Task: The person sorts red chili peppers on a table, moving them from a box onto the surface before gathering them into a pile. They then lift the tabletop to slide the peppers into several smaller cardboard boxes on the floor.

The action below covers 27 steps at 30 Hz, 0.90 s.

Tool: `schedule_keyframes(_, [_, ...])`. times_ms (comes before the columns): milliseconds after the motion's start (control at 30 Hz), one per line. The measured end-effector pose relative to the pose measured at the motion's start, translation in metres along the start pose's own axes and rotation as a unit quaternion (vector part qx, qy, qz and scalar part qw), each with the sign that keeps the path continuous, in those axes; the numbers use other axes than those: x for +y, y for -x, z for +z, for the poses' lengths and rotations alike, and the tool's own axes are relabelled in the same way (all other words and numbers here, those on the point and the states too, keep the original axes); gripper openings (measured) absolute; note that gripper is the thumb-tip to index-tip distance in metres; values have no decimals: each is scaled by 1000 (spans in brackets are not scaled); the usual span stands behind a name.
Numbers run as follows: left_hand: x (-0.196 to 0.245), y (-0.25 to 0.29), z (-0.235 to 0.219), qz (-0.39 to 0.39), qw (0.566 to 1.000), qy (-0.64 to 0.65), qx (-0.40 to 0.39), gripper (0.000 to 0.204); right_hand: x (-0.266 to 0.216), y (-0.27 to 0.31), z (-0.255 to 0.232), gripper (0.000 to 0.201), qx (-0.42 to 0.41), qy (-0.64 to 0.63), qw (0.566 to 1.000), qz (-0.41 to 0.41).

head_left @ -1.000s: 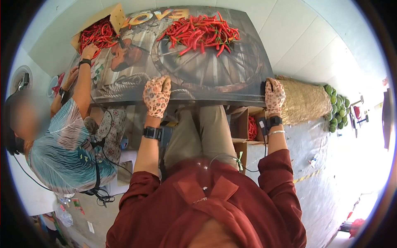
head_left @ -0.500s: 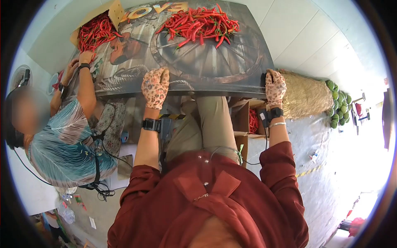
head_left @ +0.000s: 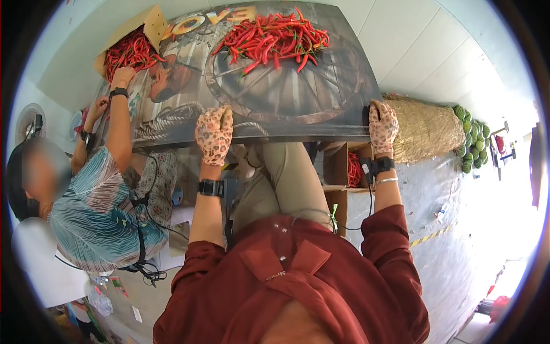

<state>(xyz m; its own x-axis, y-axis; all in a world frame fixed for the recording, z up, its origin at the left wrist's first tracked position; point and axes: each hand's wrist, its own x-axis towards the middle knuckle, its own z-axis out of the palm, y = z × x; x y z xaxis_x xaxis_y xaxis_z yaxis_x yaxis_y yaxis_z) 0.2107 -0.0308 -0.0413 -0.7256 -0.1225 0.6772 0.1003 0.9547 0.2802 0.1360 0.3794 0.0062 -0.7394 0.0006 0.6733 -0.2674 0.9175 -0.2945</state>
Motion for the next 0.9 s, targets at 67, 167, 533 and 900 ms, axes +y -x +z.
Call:
schedule_keyframes(67, [-2,3,1,30,999,-20,27,22,1,1,0,21,-18,-10,1000,6])
schedule_keyframes(167, [6,-5,-9,14,999,-5,30,19,3,-1,7,19,-11,-21,1000,11])
schedule_keyframes(533, [-2,-3,-7,156,977,-141,-35,27,14,0,13,19,-7,1,1000,4])
schedule_keyframes(900, [12,-8,-11,20,1000,-5,1,19,1,-1,6,18,-7,1,999,43])
